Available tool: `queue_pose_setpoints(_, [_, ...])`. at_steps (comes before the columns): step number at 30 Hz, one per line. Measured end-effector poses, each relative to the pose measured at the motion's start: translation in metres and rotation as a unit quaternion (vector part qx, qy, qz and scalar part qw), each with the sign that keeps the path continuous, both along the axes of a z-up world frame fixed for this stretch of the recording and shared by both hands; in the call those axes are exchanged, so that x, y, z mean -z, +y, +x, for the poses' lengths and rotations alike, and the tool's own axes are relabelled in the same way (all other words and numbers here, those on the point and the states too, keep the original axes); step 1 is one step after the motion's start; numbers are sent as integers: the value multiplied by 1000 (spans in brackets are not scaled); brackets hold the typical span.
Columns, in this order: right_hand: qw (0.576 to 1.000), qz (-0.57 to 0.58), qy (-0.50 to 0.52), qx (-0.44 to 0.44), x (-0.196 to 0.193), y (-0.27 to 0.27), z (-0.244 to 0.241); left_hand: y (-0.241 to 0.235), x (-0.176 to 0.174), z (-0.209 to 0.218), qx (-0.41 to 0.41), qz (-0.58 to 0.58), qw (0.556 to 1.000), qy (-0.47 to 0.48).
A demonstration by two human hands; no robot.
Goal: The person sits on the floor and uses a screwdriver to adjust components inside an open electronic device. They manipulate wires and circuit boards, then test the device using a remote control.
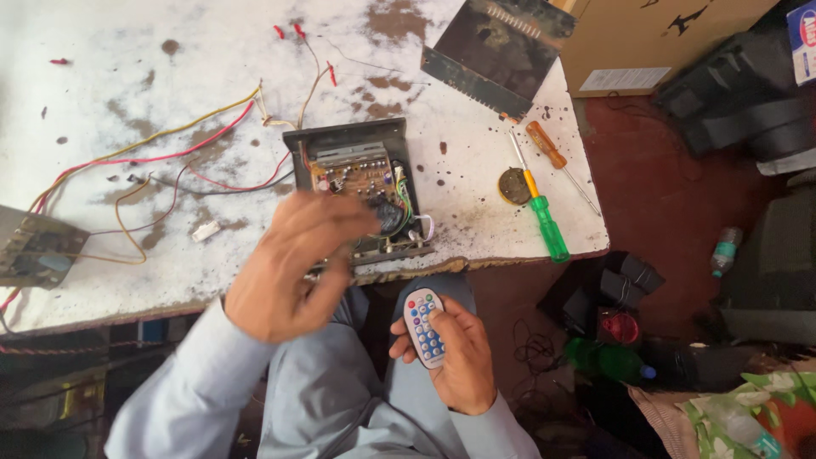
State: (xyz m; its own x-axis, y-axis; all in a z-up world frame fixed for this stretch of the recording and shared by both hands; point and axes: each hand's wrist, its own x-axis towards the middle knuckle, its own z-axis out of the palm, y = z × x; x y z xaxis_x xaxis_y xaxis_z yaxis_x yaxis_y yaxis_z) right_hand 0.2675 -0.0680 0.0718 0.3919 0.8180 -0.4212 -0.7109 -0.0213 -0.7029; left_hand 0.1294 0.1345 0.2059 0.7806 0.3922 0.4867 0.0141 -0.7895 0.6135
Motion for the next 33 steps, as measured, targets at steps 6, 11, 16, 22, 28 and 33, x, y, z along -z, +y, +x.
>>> queue_pose_setpoints(6, [1000,3,-21,-6,-3,0,-1,-55,54,-41,-65,-130,988,-53])
queue_pose_setpoints(11, [999,-10,-47,-7,-8,2,-4,-88,104,-46,-144,-385,912,-6])
queue_pose_setpoints(16, [999,-11,-53,4,-11,3,-8,-92,135,-39,-139,-619,766,-105])
queue_pose_setpoints(22, [998,-4,-65,8,-12,4,-12,-79,136,-32,-120,-743,628,-195])
queue_pose_setpoints(28, [997,-18,-77,23,-14,7,-14,-72,130,-27,-84,-788,567,-224])
queue_pose_setpoints(33, [998,-12,-65,23,-14,7,-14,-69,128,-25,-79,-821,521,-218])
